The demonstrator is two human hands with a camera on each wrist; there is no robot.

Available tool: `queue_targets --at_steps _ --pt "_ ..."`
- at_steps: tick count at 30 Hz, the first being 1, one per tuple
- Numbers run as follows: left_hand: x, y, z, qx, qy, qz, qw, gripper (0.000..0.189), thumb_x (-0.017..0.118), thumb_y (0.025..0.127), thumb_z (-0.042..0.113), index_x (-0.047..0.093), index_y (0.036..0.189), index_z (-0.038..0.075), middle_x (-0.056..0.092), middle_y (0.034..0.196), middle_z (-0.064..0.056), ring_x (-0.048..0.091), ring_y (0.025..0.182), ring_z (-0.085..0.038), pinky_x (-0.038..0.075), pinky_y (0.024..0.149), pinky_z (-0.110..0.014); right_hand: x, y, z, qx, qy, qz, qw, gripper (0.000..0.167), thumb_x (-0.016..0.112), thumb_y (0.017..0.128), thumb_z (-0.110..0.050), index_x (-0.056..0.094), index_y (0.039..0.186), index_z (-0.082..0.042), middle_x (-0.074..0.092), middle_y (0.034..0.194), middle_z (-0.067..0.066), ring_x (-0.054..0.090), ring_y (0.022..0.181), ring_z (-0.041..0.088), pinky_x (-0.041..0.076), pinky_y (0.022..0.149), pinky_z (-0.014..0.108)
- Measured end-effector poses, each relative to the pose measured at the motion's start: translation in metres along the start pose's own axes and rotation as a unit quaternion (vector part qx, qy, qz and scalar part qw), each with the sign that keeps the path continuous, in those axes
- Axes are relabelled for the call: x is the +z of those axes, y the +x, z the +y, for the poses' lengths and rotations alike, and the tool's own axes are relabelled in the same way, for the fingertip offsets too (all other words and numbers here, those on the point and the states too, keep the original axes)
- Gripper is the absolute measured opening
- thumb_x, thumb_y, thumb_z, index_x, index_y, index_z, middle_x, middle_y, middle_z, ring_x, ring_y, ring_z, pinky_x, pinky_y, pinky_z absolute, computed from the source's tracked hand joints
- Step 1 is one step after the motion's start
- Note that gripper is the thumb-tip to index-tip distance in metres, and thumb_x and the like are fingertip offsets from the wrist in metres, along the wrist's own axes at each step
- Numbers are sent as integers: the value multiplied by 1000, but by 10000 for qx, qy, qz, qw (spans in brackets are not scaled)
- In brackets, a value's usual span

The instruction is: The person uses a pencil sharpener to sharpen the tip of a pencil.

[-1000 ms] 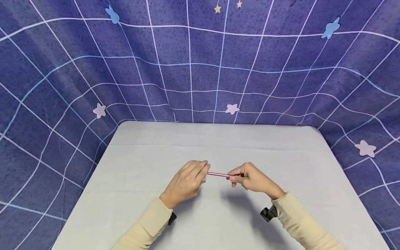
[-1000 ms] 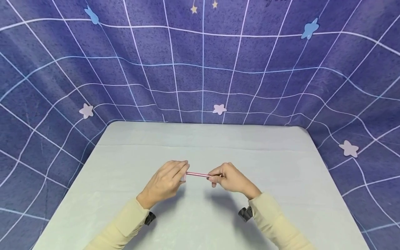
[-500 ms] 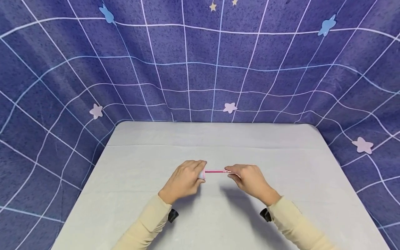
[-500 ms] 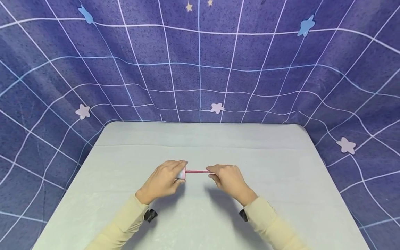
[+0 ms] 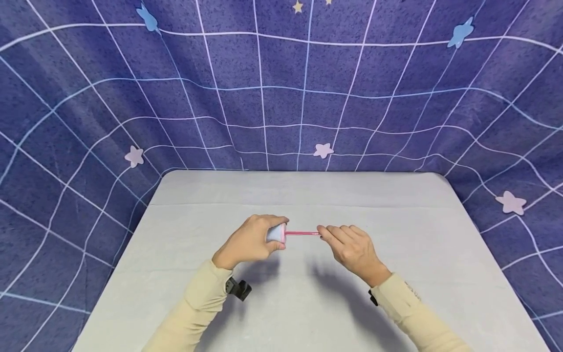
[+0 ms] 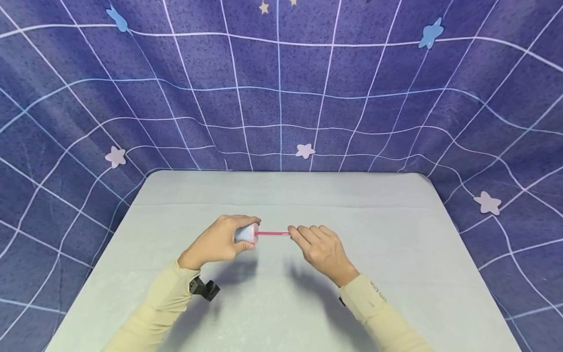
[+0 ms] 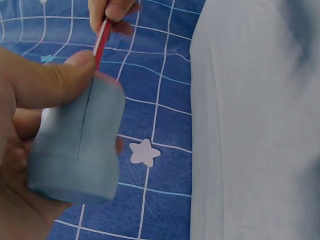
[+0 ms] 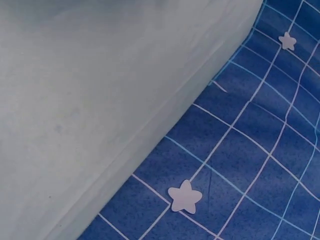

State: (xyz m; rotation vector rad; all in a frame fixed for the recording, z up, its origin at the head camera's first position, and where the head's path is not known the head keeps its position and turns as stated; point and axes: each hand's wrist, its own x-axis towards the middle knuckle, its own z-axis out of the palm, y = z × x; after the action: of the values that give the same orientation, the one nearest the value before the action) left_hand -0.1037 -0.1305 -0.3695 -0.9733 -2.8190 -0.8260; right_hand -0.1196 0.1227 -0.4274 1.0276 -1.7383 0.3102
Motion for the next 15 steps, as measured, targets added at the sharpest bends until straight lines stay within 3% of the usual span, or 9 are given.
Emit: queue_targets --at_steps 2,4,6,9,11,13,15 --pt "3 -1 -1 220 272 230 9991 50 79 74 14 63 119 -1 68 114 -12 65 99 -23 53 89 -36 -2 2 0 124 105 -168 9997 24 51 98 -15 72 94 -5 62 69 -1 48 47 11 39 40 21" --pt "8 -2 -1 677 833 667 9920 52 81 72 15 63 117 -3 68 112 -13 65 103 -25 51 93 -37 -4 3 0 400 376 -484 9973 28 48 100 -19 71 92 -7 56 64 -3 43 44 9 37 38 20" --pt "13 -4 -1 1130 1490 1163 9755 53 82 69 16 64 115 -3 68 111 -12 64 101 -26 50 93 -36 -7 4 0 731 725 -799 9915 32 44 101 -23 71 91 -8 53 61 -4 38 43 6 34 36 18" --pt "20 -6 0 1581 2288 1786 9438 55 83 67 16 64 115 -3 68 110 -12 63 99 -25 50 91 -35 -10 4 2 1136 1145 -1119 9806 37 41 102 -28 72 91 -9 52 59 -4 35 43 3 32 36 18" --pt "23 -7 0 1655 2487 1952 9342 56 83 67 15 63 116 -4 67 111 -13 63 99 -25 50 92 -35 -10 5 2 1230 1224 -1158 9780 39 41 102 -28 72 92 -9 58 62 -3 42 45 5 37 38 19" --pt "26 -9 0 1562 2430 1957 9371 57 83 67 16 63 116 -4 67 111 -13 63 99 -25 50 92 -35 -10 6 2 1173 1102 -1136 9804 38 42 102 -27 73 94 -8 65 69 -1 53 50 9 45 44 23" --pt "29 -12 -2 1368 2210 1843 9479 57 83 68 18 63 116 -5 68 111 -14 64 100 -26 50 92 -35 -8 6 1 1027 948 -1029 9848 35 44 101 -24 73 96 -6 70 78 1 63 60 14 51 52 27"
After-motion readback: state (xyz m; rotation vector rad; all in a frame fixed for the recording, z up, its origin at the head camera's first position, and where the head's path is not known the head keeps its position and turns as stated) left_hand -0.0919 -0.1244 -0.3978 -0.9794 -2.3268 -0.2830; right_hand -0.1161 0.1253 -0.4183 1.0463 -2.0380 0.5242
